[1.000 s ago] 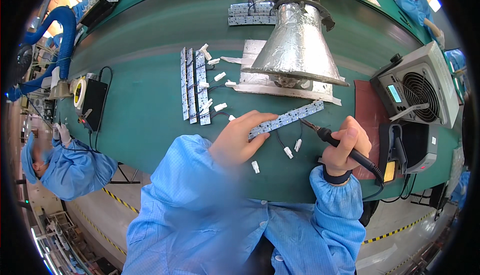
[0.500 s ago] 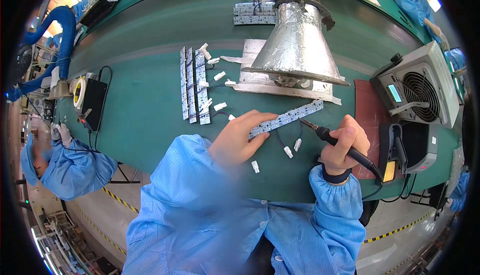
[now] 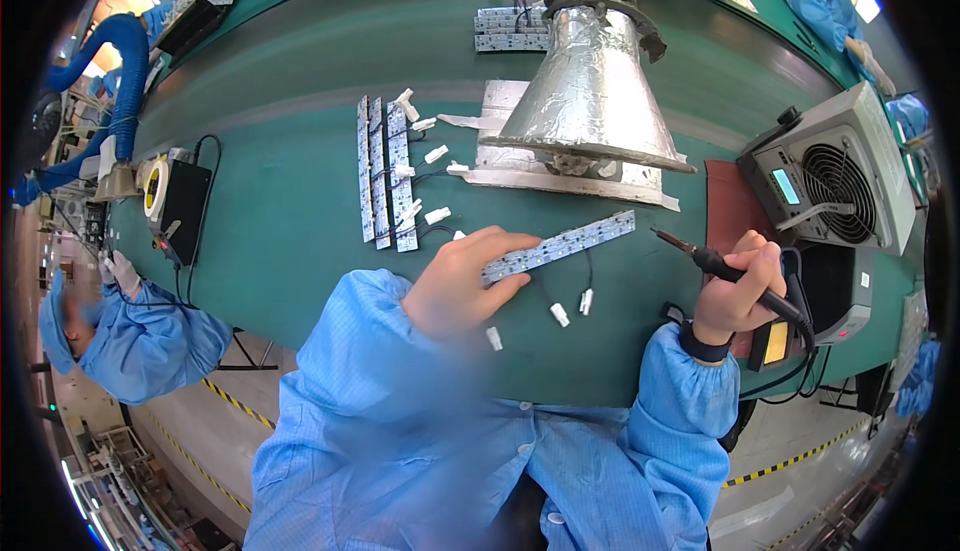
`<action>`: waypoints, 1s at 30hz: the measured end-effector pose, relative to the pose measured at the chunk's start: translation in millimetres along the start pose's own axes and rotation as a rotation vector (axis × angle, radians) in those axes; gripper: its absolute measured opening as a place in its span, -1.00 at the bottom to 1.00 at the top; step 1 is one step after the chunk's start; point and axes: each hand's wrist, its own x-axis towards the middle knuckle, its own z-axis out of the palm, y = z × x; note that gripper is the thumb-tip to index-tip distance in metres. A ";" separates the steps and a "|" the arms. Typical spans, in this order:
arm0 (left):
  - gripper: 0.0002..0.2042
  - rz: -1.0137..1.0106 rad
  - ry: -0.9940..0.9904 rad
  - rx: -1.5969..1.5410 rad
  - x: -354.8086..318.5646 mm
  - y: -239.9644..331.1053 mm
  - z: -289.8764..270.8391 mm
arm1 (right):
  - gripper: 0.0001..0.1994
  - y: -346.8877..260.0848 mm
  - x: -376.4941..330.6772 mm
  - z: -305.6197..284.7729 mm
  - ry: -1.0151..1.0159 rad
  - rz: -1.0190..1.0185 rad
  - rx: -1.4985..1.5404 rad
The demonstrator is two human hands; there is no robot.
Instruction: The person solders wire connectors onto LED strips using a soldering iron and places the strips on the work table and conveyor belt.
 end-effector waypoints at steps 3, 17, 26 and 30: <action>-0.65 0.024 0.036 0.002 -1.0 -1.4 -1.5 | -0.57 1.1 -2.1 -0.4 -0.079 0.015 0.013; -0.65 0.017 0.030 0.015 -1.6 -3.5 0.1 | -0.58 0.1 -11.7 3.1 -0.188 0.028 -0.085; -0.66 0.012 0.026 0.012 -1.8 -3.4 0.0 | -0.59 1.4 -12.8 3.5 -0.180 0.026 -0.101; -0.66 0.033 0.035 0.014 -1.6 -3.1 0.4 | -0.59 2.1 -13.8 2.5 -0.187 0.038 -0.110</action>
